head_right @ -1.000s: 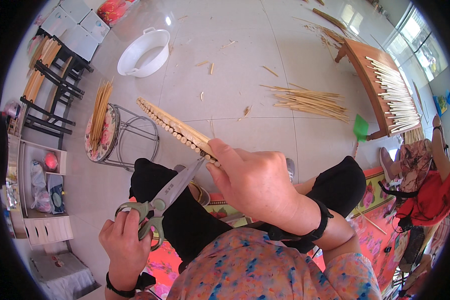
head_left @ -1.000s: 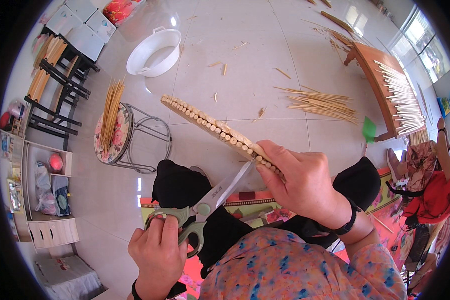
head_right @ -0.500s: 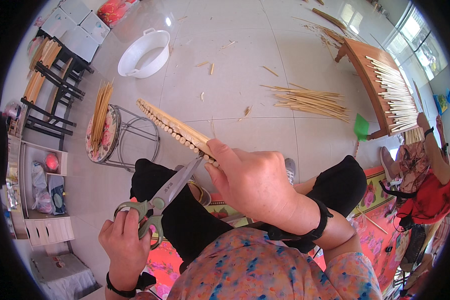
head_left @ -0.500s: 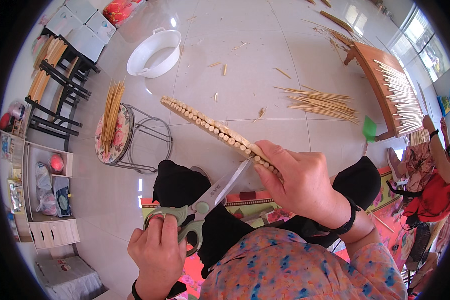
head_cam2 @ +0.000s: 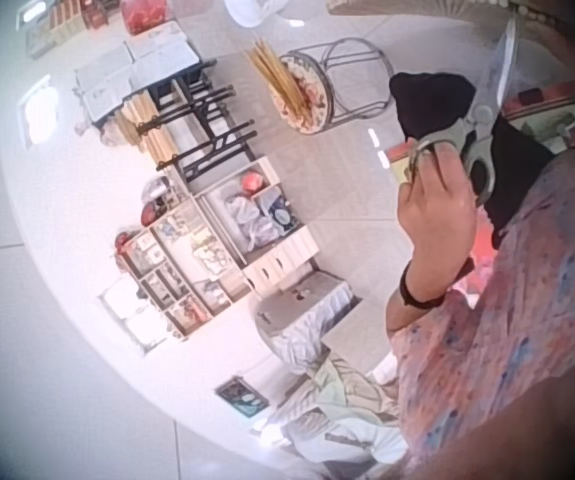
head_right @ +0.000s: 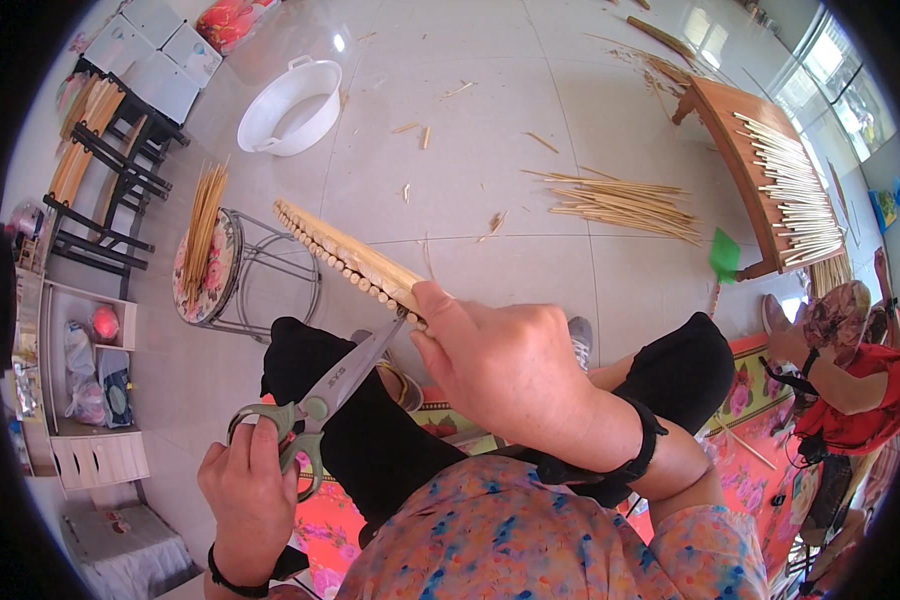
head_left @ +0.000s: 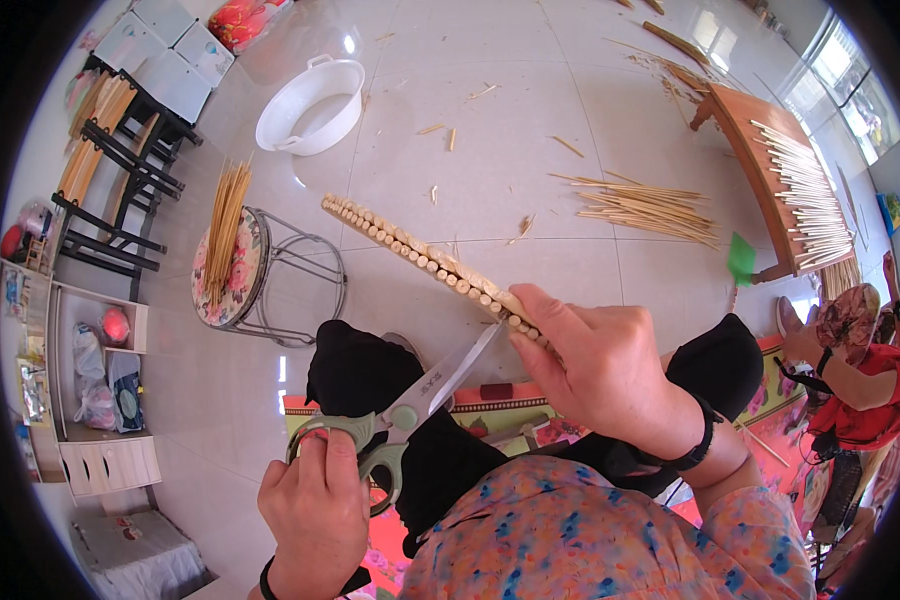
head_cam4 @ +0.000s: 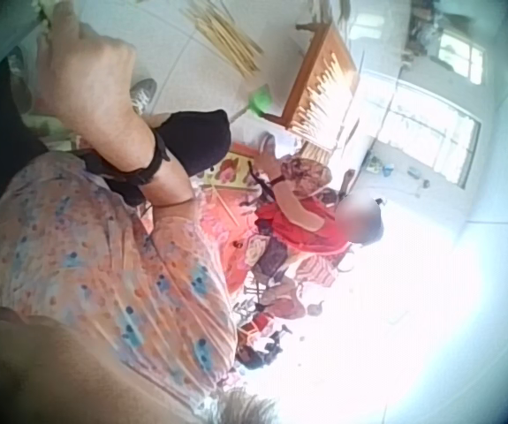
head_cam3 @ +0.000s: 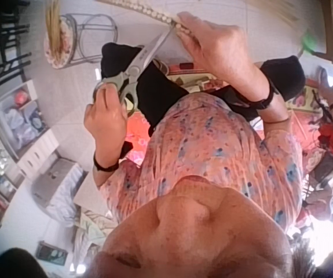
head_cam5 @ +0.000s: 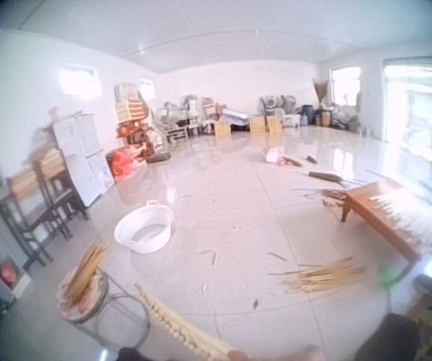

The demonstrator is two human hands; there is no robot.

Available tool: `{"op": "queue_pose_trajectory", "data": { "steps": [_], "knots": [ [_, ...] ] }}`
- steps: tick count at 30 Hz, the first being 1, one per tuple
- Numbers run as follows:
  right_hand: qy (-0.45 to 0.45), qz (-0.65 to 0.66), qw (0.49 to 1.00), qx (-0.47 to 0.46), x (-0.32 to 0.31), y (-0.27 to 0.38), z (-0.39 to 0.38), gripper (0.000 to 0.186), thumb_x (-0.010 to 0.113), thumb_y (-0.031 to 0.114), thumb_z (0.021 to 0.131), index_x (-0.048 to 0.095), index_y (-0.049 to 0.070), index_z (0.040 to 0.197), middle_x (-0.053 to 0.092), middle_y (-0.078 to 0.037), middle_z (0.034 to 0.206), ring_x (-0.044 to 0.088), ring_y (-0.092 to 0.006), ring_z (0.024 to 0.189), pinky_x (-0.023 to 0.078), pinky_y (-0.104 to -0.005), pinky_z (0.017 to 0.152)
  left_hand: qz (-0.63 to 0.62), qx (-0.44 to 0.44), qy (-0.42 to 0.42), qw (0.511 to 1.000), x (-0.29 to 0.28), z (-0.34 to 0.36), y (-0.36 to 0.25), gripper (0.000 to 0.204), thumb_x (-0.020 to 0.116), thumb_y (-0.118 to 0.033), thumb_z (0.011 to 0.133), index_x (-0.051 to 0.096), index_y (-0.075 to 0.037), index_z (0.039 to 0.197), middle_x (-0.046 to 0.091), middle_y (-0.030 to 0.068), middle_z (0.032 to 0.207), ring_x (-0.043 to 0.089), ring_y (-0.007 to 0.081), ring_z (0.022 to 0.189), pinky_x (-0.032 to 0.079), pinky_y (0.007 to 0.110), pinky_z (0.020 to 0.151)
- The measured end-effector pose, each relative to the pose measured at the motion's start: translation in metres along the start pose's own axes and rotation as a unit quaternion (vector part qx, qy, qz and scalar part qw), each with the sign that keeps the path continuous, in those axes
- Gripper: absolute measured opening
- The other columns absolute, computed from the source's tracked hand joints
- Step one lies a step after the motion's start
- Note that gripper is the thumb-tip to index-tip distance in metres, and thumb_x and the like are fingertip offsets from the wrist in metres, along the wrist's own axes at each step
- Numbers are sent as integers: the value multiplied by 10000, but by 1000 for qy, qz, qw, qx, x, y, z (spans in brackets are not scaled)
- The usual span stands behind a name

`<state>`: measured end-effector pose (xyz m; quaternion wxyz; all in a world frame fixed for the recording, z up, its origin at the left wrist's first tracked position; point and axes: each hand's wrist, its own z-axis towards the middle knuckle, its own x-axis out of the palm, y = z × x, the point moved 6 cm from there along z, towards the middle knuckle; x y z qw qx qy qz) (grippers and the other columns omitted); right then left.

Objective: The person weaves white thread through bamboo slats to form a circular fan and then uses shears to trim the edges of the bamboo.

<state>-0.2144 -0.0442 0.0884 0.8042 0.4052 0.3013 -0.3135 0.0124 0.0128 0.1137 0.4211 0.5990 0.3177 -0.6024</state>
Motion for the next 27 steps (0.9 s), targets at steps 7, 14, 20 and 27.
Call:
{"op": "queue_pose_trajectory", "data": {
  "steps": [7, 14, 20, 27],
  "knots": [
    [-2, 7, 1000, -3, 1, 2, -1, 353, 724, 159, 793, 615, 23, 1100, 581, -41, 617, 573, -231, 478, 449, -352, 426, -28, -39, 17, 999, -2, 2, 2, 443, 748, -82, 611, 583, -24, 1018, 588, 94, 831, 533, 250, 547, 347, 352, 515],
    [-10, 23, 999, 34, -1, -2, 1, 332, 742, 174, 783, 635, 60, 1075, 596, -54, 624, 588, -252, 494, 464, -358, 448, -303, -126, -19, 944, 53, -12, 24, 467, 831, -85, 621, 584, -19, 1011, 614, 91, 821, 580, 268, 605, 463, 344, 569],
    [-13, 49, 994, 99, 2, -15, 5, 241, 754, 209, 807, 683, 41, 966, 653, -93, 658, 632, -273, 540, 488, -348, 482, -623, -246, -94, 736, 74, 13, 13, 301, 774, -25, 759, 574, -24, 984, 654, 53, 914, 603, 110, 801, 502, 248, 715],
    [-39, 112, 983, 140, 2, -24, 6, 197, 699, 192, 854, 689, 15, 939, 692, -163, 749, 698, -280, 636, 541, -333, 575, -727, -161, -108, 658, 69, 60, -10, 428, 840, -114, 740, 582, 22, 1053, 640, 51, 845, 604, 99, 744, 520, 248, 669]
  ]
}}
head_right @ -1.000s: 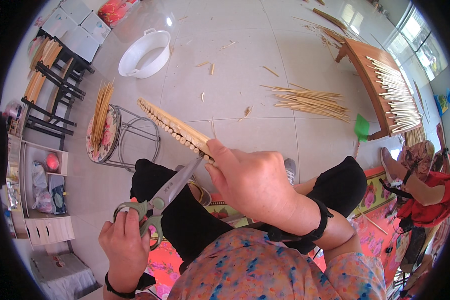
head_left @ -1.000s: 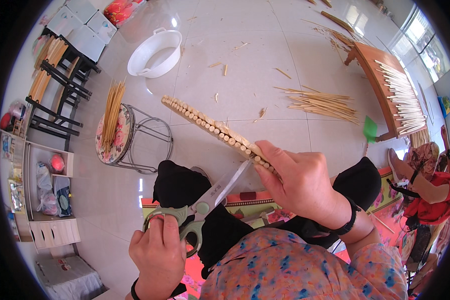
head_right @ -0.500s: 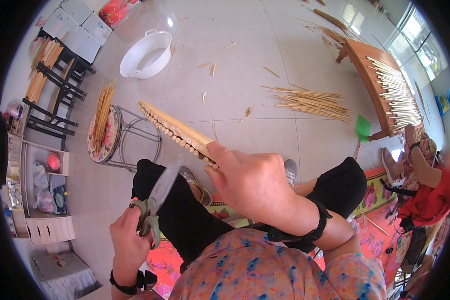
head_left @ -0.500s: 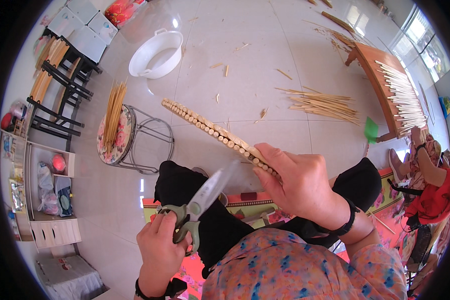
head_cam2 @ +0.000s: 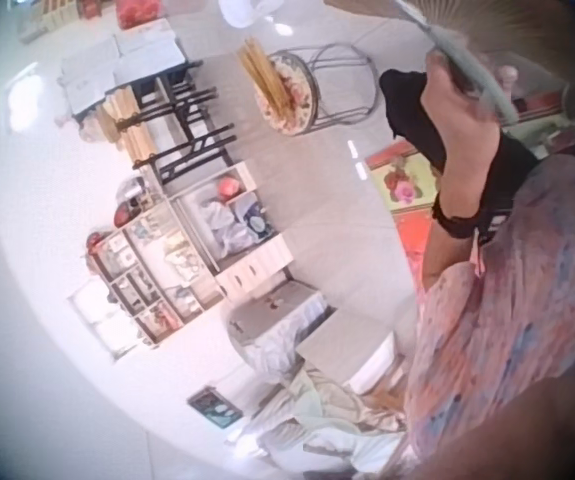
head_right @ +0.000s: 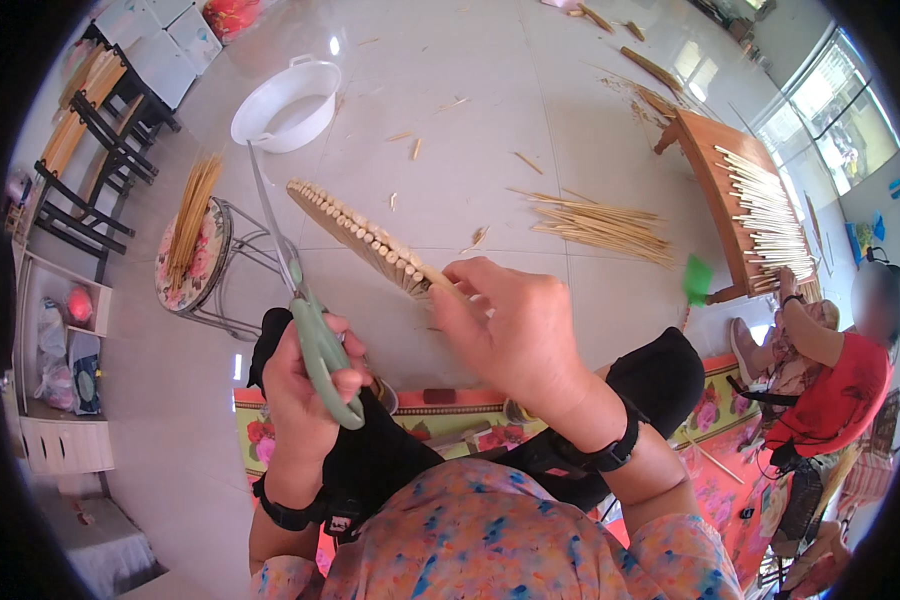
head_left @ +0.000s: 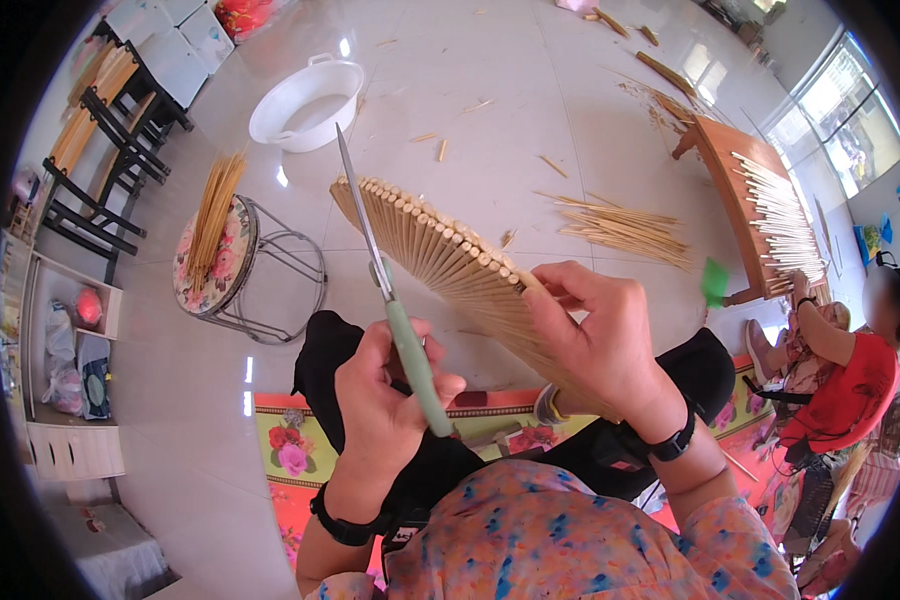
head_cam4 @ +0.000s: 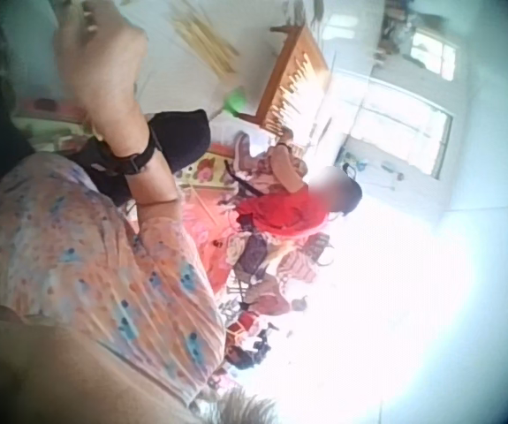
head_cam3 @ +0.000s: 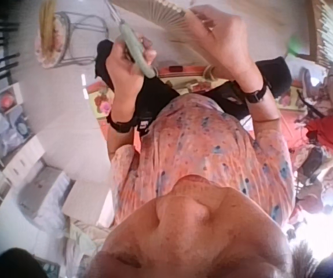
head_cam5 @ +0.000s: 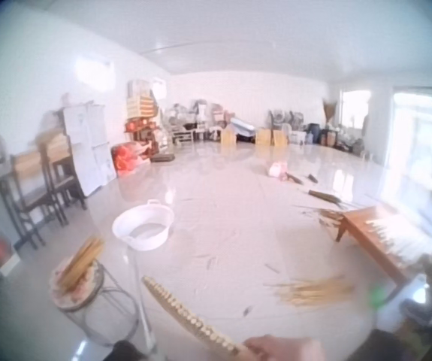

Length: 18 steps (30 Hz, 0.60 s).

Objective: The person weaves white thread through bamboo slats to form a circular fan and then uses shears to trim the edges of the bamboo.

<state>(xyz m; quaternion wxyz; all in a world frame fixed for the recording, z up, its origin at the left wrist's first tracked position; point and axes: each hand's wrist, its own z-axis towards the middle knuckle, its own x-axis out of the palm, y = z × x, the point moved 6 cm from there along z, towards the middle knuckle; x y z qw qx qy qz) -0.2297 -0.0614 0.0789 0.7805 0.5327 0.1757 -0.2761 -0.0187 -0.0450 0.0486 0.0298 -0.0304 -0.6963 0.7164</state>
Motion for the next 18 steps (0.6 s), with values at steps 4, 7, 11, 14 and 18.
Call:
{"op": "queue_pose_trajectory", "data": {
  "steps": [4, 7, 11, 14, 18],
  "knots": [
    [-18, 19, 999, 22, -8, -10, 8, 204, 674, 184, 873, 689, -5, 947, 688, -179, 757, 703, -287, 651, 544, -327, 596, 125, 58, -9, 990, -11, -2, -7, 461, 864, -188, 698, 601, 19, 1015, 626, 59, 810, 596, 110, 666, 492, 243, 612],
    [-14, -17, 999, 32, -13, -15, 12, 199, 659, 171, 881, 689, -12, 955, 682, -186, 751, 703, -289, 658, 542, -320, 607, 323, 182, -27, 928, -12, -8, -11, 444, 848, -89, 659, 616, -19, 1031, 624, 95, 796, 612, 236, 628, 494, 296, 572],
    [-11, -20, 999, 47, -18, -16, 14, 200, 656, 159, 885, 692, -22, 962, 686, -180, 747, 705, -249, 653, 537, -305, 611, 292, 142, -48, 944, -14, -15, 18, 593, 824, -56, 676, 549, -53, 1201, 640, 111, 859, 647, 243, 722, 526, 321, 650],
    [-5, 6, 997, 80, -18, -21, 14, 209, 660, 155, 887, 696, -29, 981, 697, -164, 750, 700, -194, 651, 532, -285, 616, 250, 105, -3, 963, -11, -20, 26, 601, 777, 20, 723, 508, -27, 1258, 655, 96, 861, 656, 146, 761, 512, 258, 715],
    [-4, 17, 995, 96, -18, -24, 11, 215, 657, 145, 892, 695, -38, 998, 709, -158, 773, 699, -165, 674, 534, -273, 637, 313, 151, 21, 938, -12, -22, 18, 700, 802, -18, 660, 535, -91, 1303, 642, 107, 856, 624, 279, 739, 508, 371, 676]
  ]
}}
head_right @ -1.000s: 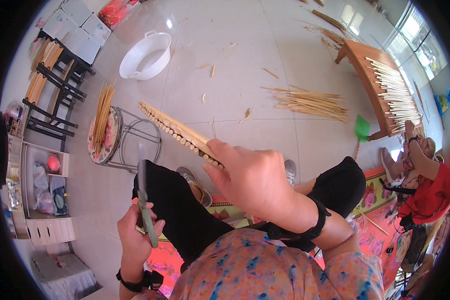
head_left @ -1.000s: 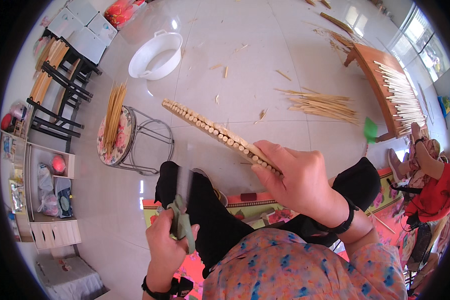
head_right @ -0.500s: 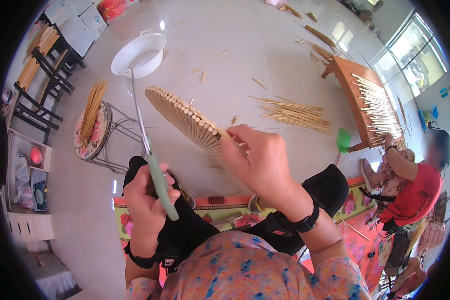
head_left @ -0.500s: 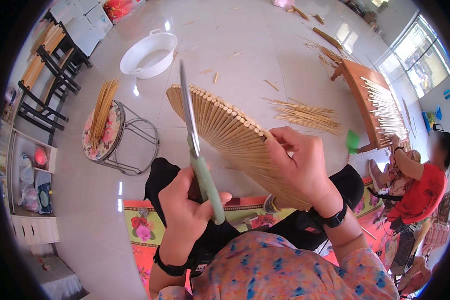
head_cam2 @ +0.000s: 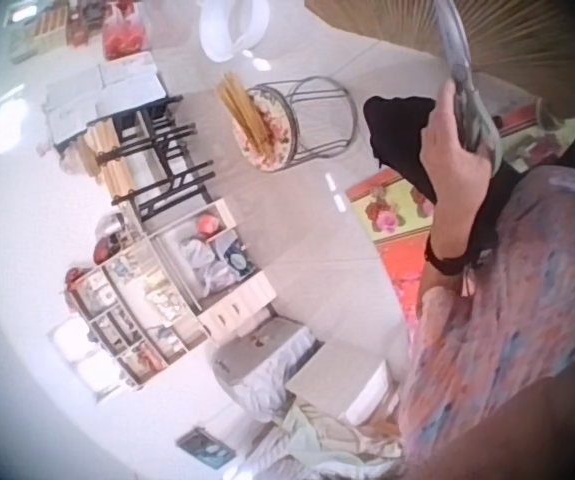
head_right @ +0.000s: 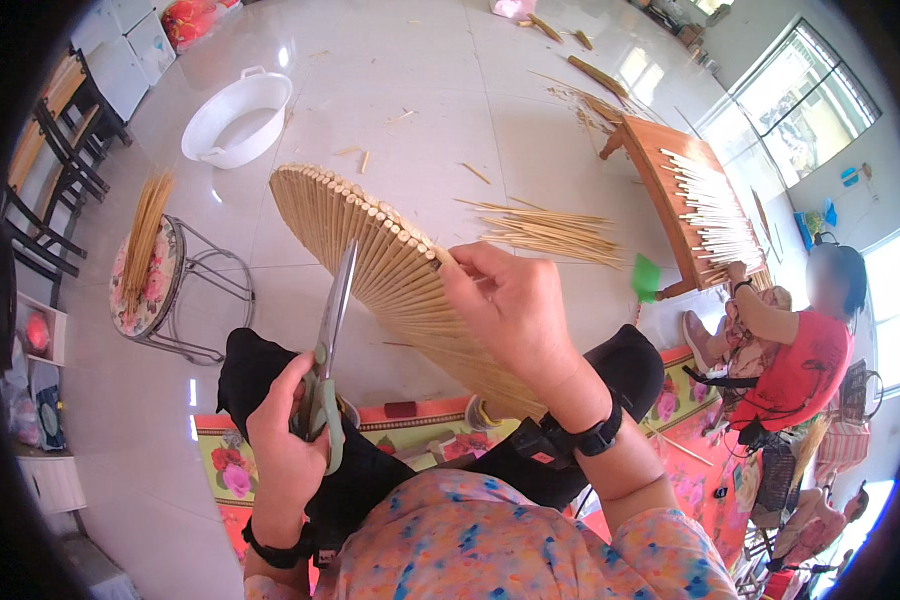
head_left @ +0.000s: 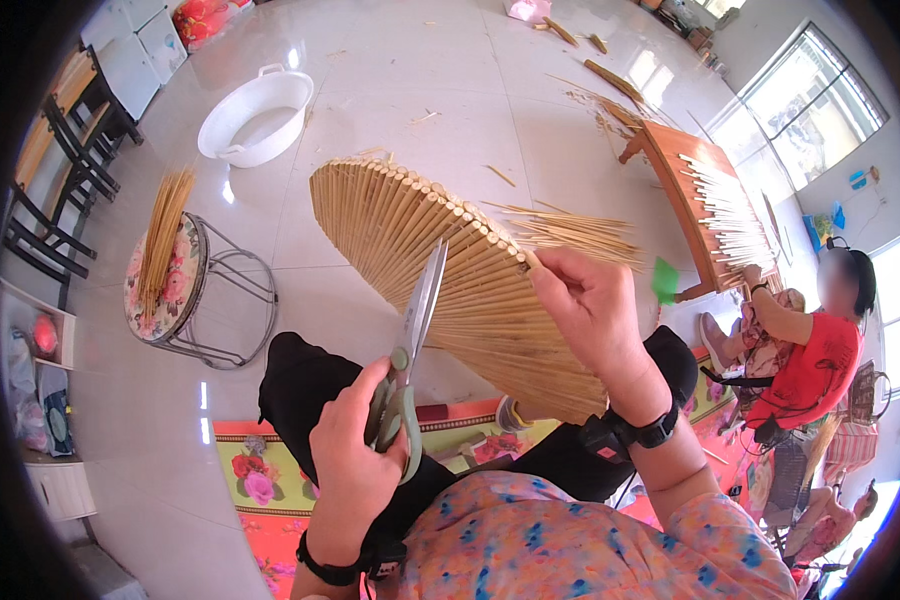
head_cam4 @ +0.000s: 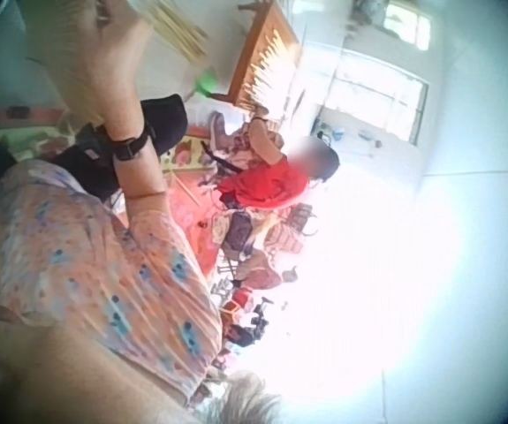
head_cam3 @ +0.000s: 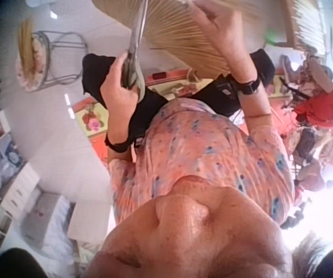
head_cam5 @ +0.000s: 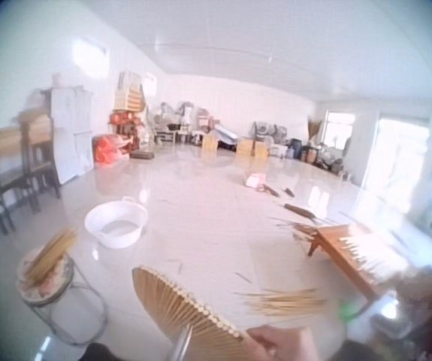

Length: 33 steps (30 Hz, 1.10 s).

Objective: The person weaves white thread through bamboo slats to form a circular fan and then uses shears to trim the edges of the bamboo.

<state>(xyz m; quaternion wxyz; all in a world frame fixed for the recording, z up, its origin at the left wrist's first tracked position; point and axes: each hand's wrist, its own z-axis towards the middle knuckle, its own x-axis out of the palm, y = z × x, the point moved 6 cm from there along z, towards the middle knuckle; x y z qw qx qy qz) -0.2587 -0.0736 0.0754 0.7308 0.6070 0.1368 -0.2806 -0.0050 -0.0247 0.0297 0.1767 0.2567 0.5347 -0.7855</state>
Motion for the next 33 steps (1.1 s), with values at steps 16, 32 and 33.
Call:
{"op": "queue_pose_trajectory", "data": {
  "steps": [16, 32, 33],
  "knots": [
    [-29, -3, 1000, -10, 12, 19, -21, 194, 653, 126, 886, 690, -36, 987, 709, -170, 802, 735, -231, 751, 557, -291, 665, 107, 26, 8, 994, -8, -24, -19, 741, 748, 80, 538, 572, 4, 1253, 650, 152, 931, 658, 308, 781, 537, 351, 664],
    [-35, -1, 999, -31, 10, 17, -22, 177, 660, 123, 878, 689, -28, 966, 690, -173, 776, 711, -234, 679, 543, -303, 607, 169, 117, -40, 978, -2, -13, -27, 713, 716, -12, 515, 603, -17, 1219, 603, 99, 803, 562, 262, 587, 453, 358, 528],
    [-36, 1, 999, -32, 10, 18, -23, 177, 662, 123, 876, 689, -28, 964, 689, -172, 772, 710, -233, 678, 544, -303, 606, 170, 119, -42, 977, -2, -13, -27, 711, 716, -11, 516, 604, -17, 1218, 604, 97, 800, 560, 262, 584, 449, 358, 523]
  ]
}}
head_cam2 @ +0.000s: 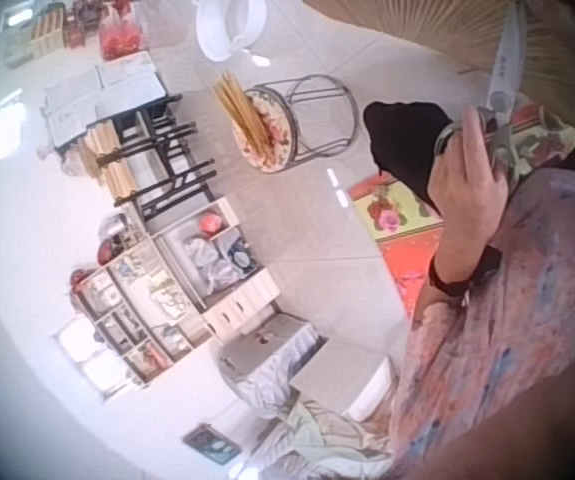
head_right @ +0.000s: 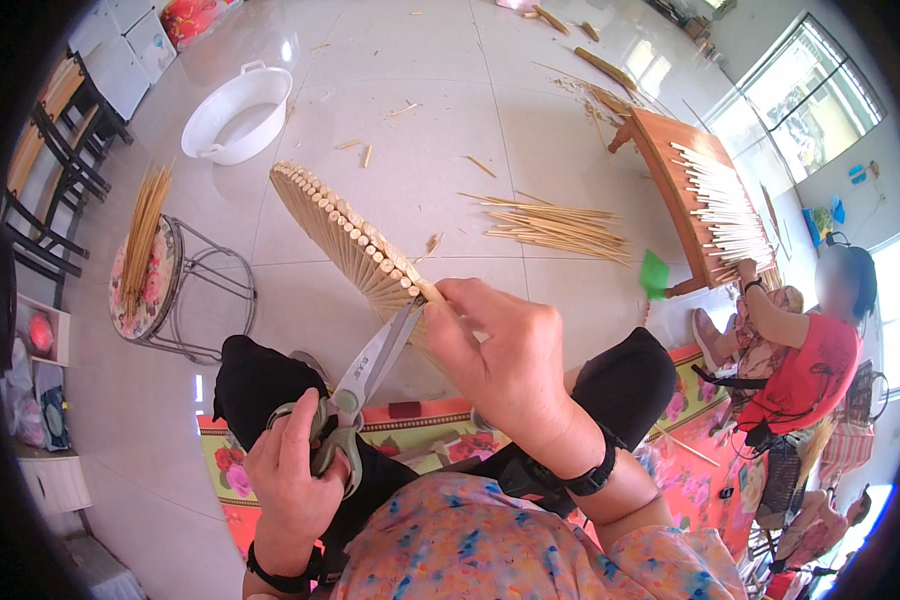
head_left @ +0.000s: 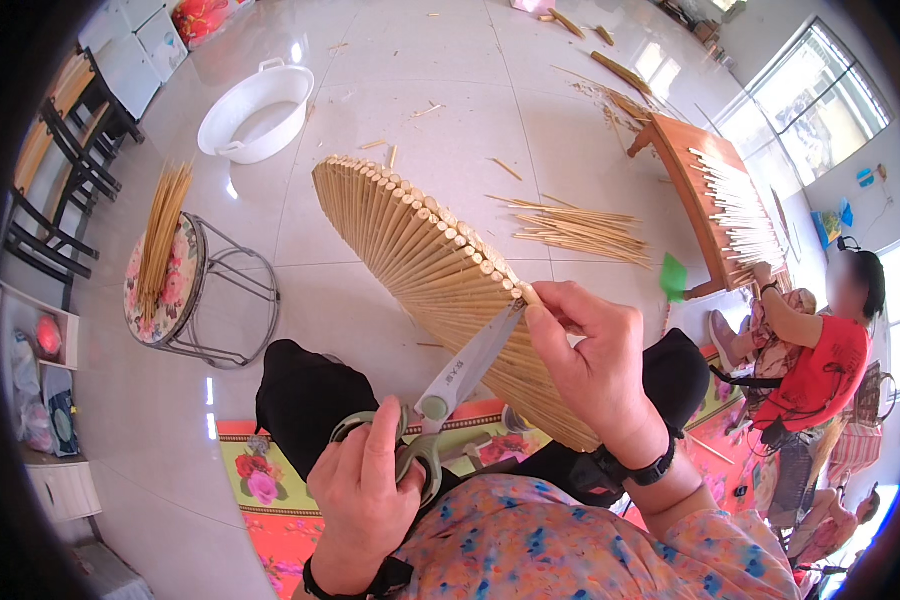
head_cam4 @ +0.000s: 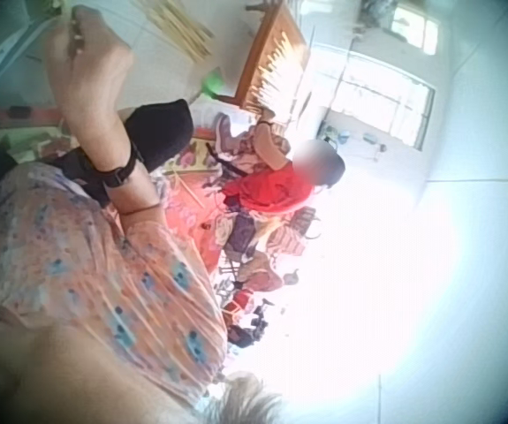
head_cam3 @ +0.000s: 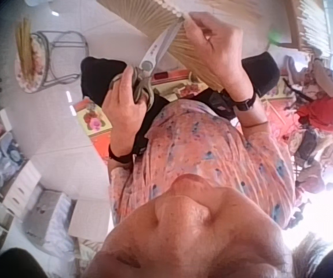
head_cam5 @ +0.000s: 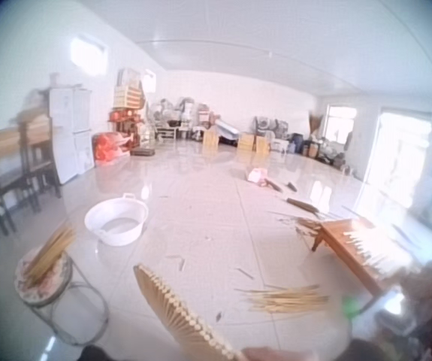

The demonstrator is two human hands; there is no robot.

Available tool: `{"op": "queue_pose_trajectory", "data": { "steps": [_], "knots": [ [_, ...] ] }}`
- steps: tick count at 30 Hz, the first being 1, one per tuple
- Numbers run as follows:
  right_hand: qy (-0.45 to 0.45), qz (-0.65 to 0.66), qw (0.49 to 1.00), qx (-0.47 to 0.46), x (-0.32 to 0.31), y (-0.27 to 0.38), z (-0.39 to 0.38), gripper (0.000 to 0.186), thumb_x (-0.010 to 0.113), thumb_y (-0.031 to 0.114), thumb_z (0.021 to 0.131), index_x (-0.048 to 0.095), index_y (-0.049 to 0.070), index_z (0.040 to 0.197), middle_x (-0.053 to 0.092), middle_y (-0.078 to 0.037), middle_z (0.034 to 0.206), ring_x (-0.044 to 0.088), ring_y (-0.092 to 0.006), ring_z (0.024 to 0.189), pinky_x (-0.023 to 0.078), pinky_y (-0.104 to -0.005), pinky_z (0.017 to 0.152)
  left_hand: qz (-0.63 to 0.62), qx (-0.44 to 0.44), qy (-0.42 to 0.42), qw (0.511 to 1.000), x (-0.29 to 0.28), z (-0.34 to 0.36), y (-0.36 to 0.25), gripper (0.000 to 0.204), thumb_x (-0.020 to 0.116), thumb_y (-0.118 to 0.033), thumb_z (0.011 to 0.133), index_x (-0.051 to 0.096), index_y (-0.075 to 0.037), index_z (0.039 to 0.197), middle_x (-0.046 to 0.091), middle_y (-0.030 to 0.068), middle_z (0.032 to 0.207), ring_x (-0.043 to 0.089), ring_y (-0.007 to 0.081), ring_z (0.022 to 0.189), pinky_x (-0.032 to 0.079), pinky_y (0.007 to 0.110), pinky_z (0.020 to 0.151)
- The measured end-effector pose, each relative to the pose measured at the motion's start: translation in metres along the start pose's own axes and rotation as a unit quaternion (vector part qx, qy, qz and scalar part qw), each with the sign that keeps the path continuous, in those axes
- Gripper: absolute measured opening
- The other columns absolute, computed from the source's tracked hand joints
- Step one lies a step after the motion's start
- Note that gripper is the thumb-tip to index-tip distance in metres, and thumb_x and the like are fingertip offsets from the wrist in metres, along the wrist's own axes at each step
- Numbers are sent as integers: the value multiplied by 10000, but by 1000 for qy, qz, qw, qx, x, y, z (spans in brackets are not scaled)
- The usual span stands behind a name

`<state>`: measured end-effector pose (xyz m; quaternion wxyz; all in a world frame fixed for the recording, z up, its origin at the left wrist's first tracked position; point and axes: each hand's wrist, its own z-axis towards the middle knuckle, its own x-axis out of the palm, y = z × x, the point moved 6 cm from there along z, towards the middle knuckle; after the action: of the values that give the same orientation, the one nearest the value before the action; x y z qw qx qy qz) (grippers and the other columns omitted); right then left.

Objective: The person weaves white thread through bamboo slats to form a circular fan and then uses shears to trim the edges of the bamboo.

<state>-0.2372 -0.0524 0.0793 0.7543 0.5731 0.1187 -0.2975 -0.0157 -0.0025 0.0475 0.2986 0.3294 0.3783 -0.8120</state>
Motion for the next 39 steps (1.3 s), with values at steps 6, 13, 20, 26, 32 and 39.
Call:
{"op": "queue_pose_trajectory", "data": {
  "steps": [6, 13, 20, 26, 32, 39],
  "knots": [
    [2, -1, 1000, -5, 0, 0, 0, 171, 666, 115, 871, 686, -29, 962, 685, -171, 770, 712, -235, 686, 548, -299, 611, -6, -23, 49, 999, -1, -2, -2, 725, 731, 41, 522, 578, 21, 1230, 607, 130, 834, 607, 315, 662, 488, 391, 572],
    [3, 5, 1000, 8, 0, 1, 0, 164, 667, 109, 871, 685, -24, 966, 679, -162, 758, 714, -237, 691, 545, -297, 600, -18, -14, 43, 999, 3, -3, -2, 733, 729, 53, 536, 563, 27, 1250, 592, 126, 808, 593, 302, 637, 469, 386, 548],
    [1, -4, 1000, -4, 0, 0, -1, 156, 675, 105, 865, 687, -19, 959, 677, -161, 746, 707, -228, 670, 531, -297, 568, 10, 13, 34, 999, -2, -1, -5, 682, 715, 28, 557, 583, 43, 1226, 549, 63, 728, 532, 209, 539, 428, 337, 480],
    [-4, 8, 1000, -4, -1, -1, -1, 161, 677, 109, 863, 688, -22, 956, 674, -163, 741, 704, -233, 663, 532, -298, 567, -10, -7, -27, 1000, -8, -3, 7, 702, 724, 23, 541, 583, 24, 1228, 557, 76, 736, 555, 228, 546, 445, 337, 484],
    [1, 7, 1000, -9, 0, 0, 0, 154, 672, 108, 865, 685, -22, 946, 678, -160, 744, 709, -240, 671, 543, -306, 579, -19, -48, 20, 998, -9, -6, 3, 689, 711, 87, 562, 573, 31, 1235, 618, 155, 848, 631, 323, 668, 498, 374, 569],
    [-1, 17, 1000, -3, -1, 0, 1, 157, 666, 107, 865, 684, -24, 948, 682, -161, 753, 713, -236, 680, 552, -304, 598, 3, -17, 21, 1000, -9, -4, 1, 718, 714, 57, 543, 570, 9, 1245, 596, 125, 822, 608, 310, 665, 472, 395, 553]
  ]
}}
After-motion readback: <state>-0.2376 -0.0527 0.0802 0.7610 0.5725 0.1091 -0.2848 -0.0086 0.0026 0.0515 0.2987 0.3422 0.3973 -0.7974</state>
